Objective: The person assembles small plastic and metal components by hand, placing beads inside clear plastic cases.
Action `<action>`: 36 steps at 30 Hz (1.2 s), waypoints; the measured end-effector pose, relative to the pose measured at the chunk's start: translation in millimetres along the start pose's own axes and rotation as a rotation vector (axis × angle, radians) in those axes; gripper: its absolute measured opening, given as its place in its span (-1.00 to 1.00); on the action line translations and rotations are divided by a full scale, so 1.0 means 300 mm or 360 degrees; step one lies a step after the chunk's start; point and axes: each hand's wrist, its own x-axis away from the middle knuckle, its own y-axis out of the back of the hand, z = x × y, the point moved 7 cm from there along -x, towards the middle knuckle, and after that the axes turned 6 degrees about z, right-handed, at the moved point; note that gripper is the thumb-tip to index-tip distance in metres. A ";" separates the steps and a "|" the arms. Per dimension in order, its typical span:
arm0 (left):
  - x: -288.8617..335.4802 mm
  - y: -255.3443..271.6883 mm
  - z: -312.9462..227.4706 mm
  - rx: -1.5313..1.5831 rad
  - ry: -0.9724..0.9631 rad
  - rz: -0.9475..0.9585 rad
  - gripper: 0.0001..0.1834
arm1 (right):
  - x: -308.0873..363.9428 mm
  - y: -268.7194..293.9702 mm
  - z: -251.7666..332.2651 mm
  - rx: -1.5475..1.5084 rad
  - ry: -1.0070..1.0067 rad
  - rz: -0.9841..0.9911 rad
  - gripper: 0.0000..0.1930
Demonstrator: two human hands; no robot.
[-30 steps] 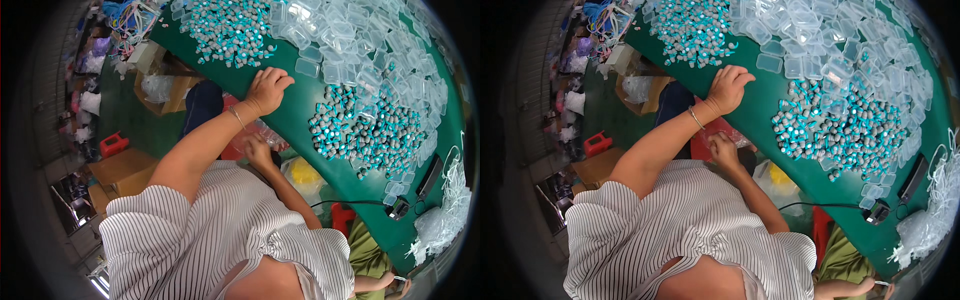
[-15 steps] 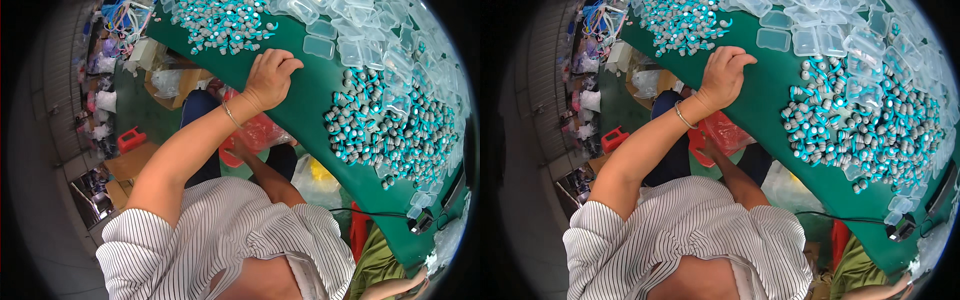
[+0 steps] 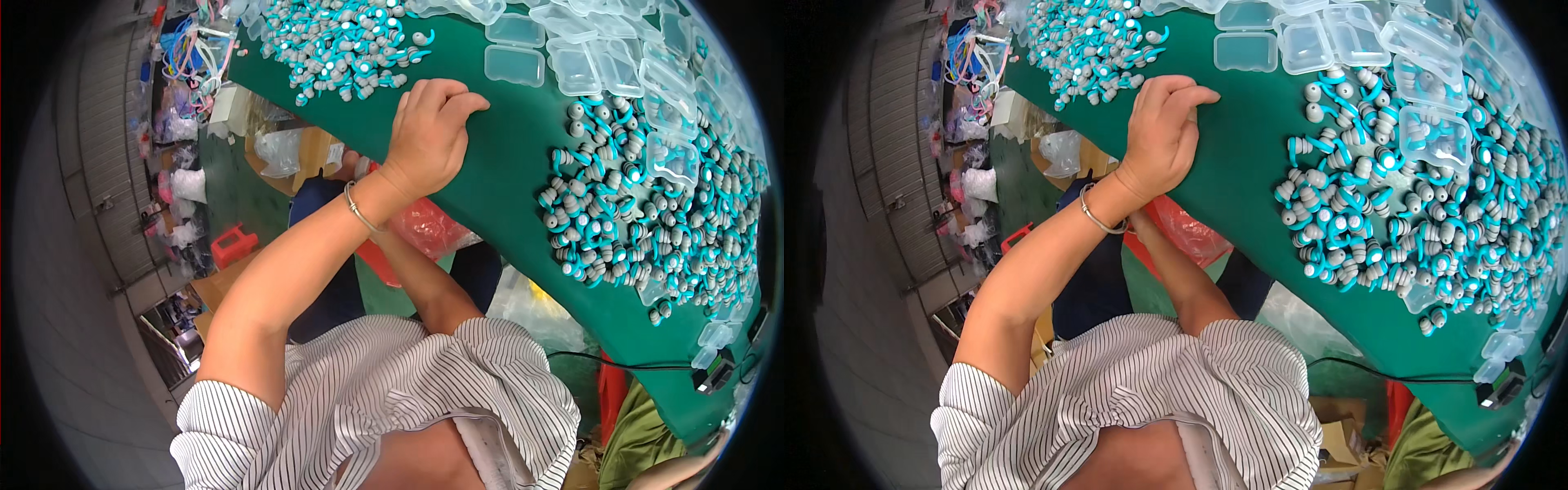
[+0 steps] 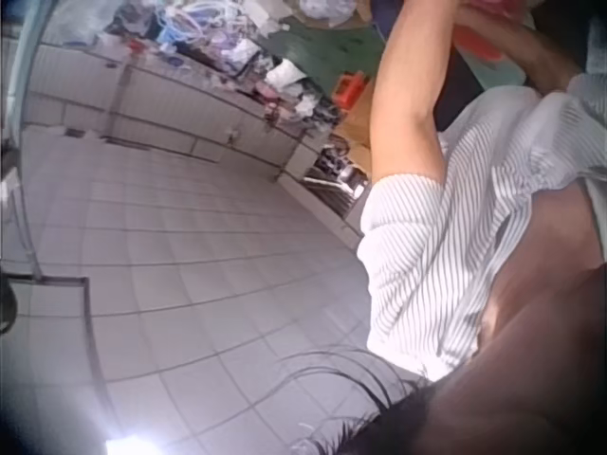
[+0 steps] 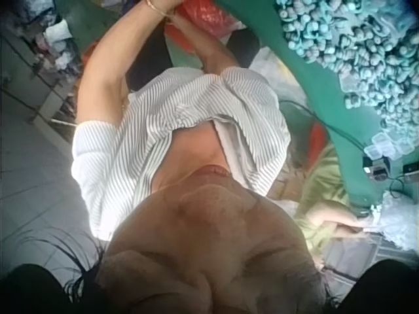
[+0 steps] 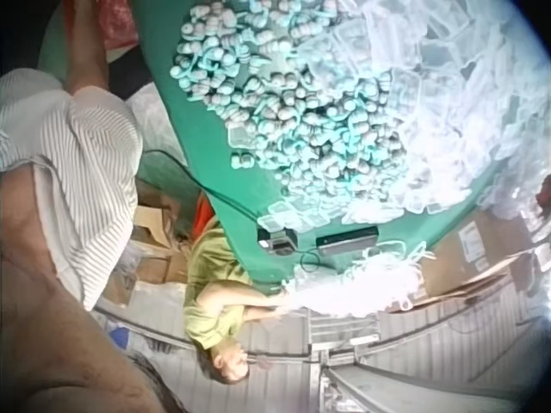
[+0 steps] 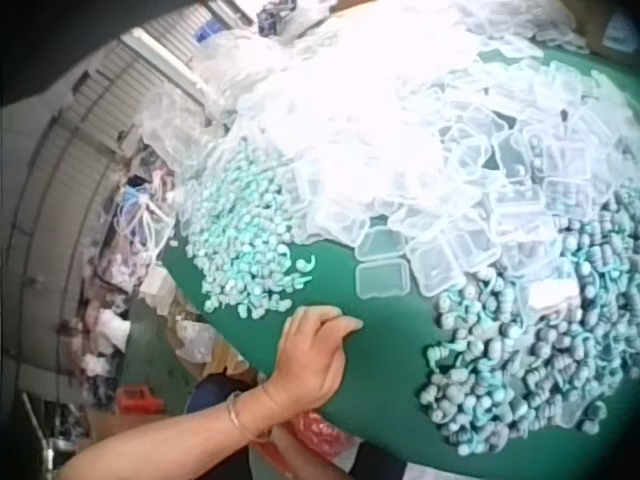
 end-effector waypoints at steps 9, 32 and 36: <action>0.004 -0.002 -0.011 -0.0012 0.0013 0.0018 -0.60 | -0.066 -0.009 0.062 0.0121 0.0265 -0.0004 -0.49; -0.014 -0.028 -0.017 -0.0055 0.0015 0.0104 -0.59 | 0.020 0.364 0.057 0.1448 0.0457 -0.0563 -0.55; -0.006 -0.023 -0.025 -0.0031 -0.0002 0.0092 -0.60 | 0.003 0.410 0.019 0.1206 0.0366 -0.0739 -0.50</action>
